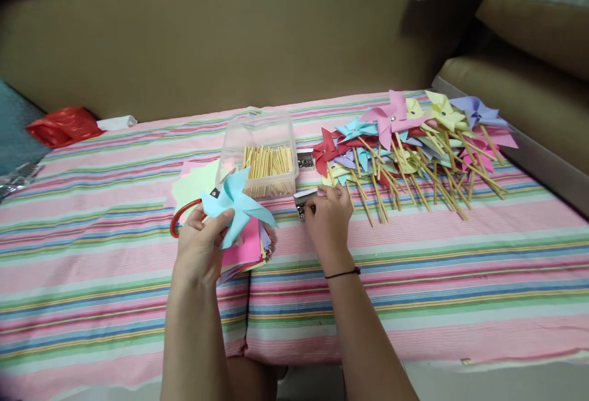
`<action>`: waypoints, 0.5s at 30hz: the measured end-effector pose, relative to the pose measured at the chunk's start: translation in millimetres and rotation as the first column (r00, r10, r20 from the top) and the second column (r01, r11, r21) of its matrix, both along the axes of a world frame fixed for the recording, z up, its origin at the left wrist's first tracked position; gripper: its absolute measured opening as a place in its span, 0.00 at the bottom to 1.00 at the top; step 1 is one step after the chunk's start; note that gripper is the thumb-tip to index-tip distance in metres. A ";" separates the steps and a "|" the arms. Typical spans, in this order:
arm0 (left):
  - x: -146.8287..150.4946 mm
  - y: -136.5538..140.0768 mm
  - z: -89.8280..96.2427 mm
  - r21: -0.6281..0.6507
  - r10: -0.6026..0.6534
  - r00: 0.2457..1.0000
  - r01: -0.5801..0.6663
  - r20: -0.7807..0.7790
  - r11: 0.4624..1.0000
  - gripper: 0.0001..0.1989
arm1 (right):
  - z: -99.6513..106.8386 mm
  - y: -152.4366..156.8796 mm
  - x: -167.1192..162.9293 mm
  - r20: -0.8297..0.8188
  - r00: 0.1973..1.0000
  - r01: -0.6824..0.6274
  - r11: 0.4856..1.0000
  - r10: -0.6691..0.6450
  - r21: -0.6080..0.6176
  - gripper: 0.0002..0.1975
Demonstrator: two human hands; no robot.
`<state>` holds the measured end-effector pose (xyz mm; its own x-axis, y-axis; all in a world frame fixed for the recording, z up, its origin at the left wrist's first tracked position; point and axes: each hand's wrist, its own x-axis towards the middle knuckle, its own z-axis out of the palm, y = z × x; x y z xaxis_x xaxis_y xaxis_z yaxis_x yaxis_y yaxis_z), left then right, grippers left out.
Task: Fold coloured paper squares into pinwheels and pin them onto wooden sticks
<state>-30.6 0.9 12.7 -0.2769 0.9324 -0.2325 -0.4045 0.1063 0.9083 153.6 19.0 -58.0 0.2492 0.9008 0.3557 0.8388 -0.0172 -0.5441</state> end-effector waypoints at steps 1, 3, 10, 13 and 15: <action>0.4 0.2 0.3 -0.003 -0.003 1.000 0.003 0.002 1.000 0.25 | -0.9 0.4 -1.3 0.006 1.000 0.012 1.000 -0.012 -0.009 0.08; 0.7 0.7 0.7 -0.013 -0.010 1.000 0.010 0.008 1.000 0.27 | -2.7 1.0 -3.2 0.015 0.999 0.036 0.999 -0.035 -0.035 0.09; 1.7 0.0 0.0 -0.025 -0.002 0.999 0.002 0.034 1.000 0.31 | -8.4 2.6 -6.6 0.033 0.997 0.070 0.994 -0.067 -0.085 0.08; 2.5 -0.2 -0.5 -0.030 0.000 0.999 0.001 0.037 1.000 0.32 | -9.9 3.2 -7.0 0.049 0.998 0.055 0.995 -0.051 -0.087 0.10; 2.8 0.1 -0.7 -0.027 -0.002 0.999 0.003 0.043 1.000 0.31 | -10.2 3.6 -6.5 0.046 0.998 0.047 0.995 -0.043 -0.084 0.11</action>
